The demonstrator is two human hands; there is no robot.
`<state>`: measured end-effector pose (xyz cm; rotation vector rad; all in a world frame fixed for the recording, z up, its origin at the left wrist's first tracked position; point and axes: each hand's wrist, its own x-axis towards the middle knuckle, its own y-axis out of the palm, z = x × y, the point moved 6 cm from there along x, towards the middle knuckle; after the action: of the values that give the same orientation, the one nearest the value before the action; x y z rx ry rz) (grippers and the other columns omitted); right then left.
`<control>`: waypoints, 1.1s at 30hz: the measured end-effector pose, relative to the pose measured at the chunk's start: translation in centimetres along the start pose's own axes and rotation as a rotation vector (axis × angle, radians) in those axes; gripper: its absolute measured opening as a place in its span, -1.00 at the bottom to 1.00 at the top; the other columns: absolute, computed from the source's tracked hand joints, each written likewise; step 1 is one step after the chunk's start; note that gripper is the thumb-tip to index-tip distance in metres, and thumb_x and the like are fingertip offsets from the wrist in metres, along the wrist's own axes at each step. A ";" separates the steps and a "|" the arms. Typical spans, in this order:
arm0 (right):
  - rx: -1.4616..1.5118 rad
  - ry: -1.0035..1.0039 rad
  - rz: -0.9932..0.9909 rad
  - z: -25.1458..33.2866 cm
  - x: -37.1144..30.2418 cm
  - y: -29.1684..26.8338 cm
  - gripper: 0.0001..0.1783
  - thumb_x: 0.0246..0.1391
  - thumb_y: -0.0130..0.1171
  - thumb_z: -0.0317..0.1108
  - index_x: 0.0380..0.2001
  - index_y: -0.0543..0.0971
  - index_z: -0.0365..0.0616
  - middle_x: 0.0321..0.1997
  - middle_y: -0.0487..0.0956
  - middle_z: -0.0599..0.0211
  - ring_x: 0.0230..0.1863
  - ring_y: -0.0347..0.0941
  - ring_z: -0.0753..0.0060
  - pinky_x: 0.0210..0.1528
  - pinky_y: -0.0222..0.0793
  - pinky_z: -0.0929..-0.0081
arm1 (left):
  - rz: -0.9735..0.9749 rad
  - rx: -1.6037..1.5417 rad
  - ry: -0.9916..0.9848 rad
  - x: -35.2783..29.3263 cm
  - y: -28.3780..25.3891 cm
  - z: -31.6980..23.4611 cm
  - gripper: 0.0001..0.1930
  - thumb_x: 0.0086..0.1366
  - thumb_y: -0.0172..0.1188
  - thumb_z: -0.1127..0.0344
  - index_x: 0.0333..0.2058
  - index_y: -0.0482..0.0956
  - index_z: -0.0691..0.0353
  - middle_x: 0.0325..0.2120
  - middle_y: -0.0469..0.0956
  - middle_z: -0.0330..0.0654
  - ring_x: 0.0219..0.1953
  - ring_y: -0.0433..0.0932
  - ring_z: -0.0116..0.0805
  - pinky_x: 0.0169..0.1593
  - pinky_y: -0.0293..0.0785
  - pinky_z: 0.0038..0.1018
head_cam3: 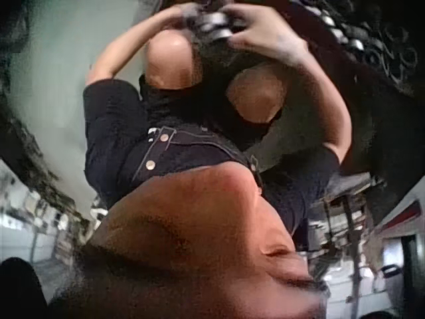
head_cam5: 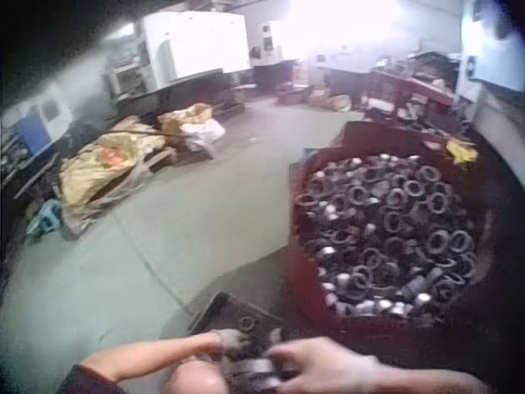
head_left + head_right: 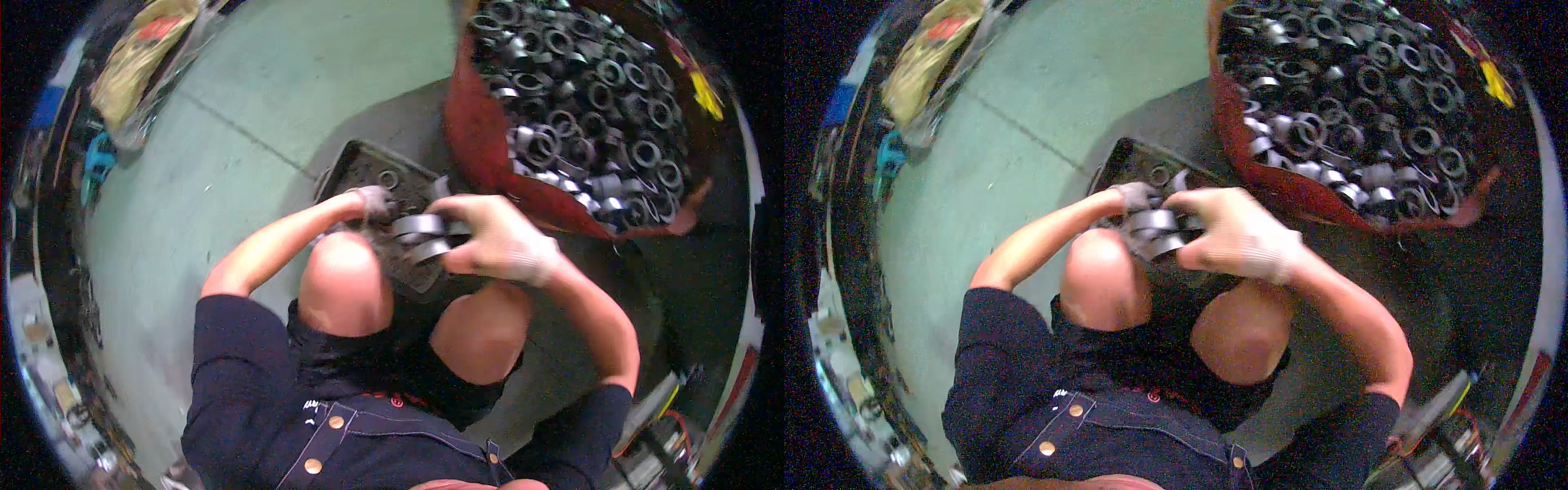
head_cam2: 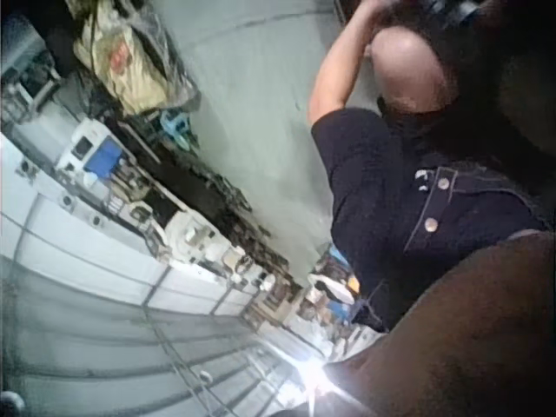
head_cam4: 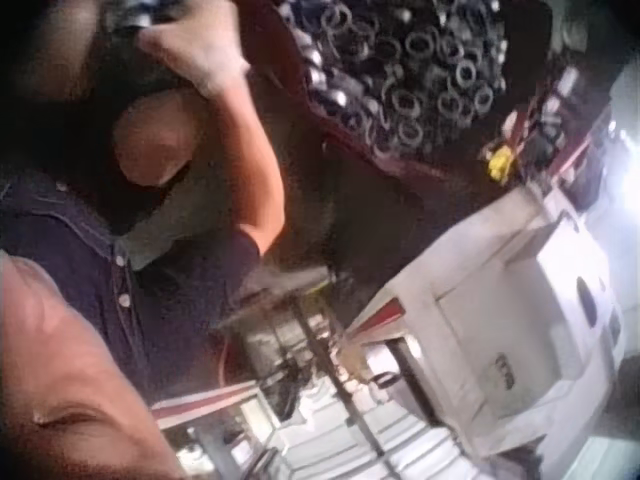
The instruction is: The person places a metal tray on the floor, puts on work gloves, and transfers metal rings from a large container into the metal tray by hand.
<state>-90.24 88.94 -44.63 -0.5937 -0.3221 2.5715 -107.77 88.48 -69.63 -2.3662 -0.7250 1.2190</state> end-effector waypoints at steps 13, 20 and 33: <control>-0.658 -0.218 -0.091 -4.5 3.3 3.9 -0.37 -0.03 0.19 -0.28 0.19 0.37 0.04 0.23 0.33 0.00 0.15 0.36 -0.06 0.14 0.36 0.18 | -0.849 -0.628 0.150 -3.9 -13.5 -1.7 -0.58 0.16 0.23 0.32 0.02 0.47 0.26 -0.11 0.55 -0.12 -0.07 0.51 -0.31 0.04 0.43 -0.42; -0.997 -0.271 -0.564 3.7 -5.3 -11.9 -0.48 -0.22 0.21 -0.50 -0.04 0.54 -0.06 -0.03 0.55 0.17 -0.04 0.50 0.04 -0.03 0.47 0.22 | -1.393 0.096 0.861 -12.8 -25.1 -19.3 -0.72 0.20 0.23 0.42 -0.08 0.53 0.24 -0.14 0.54 -0.13 -0.06 0.51 -0.27 0.07 0.41 -0.39; -0.467 0.103 -0.045 -7.1 1.0 -13.9 -0.02 -0.27 0.32 -0.41 0.32 0.18 -0.08 0.33 0.22 0.05 0.32 0.19 0.14 0.36 0.06 0.35 | -1.507 -0.091 0.790 -11.0 -18.6 -12.0 -0.81 0.12 0.27 0.37 -0.25 0.57 0.14 -0.21 0.56 -0.06 -0.15 0.54 -0.02 -0.08 0.48 -0.22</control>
<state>-82.23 102.26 -46.71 -0.8651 -0.9017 2.4160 -108.18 95.50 -45.95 -1.3272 -1.6698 -0.3555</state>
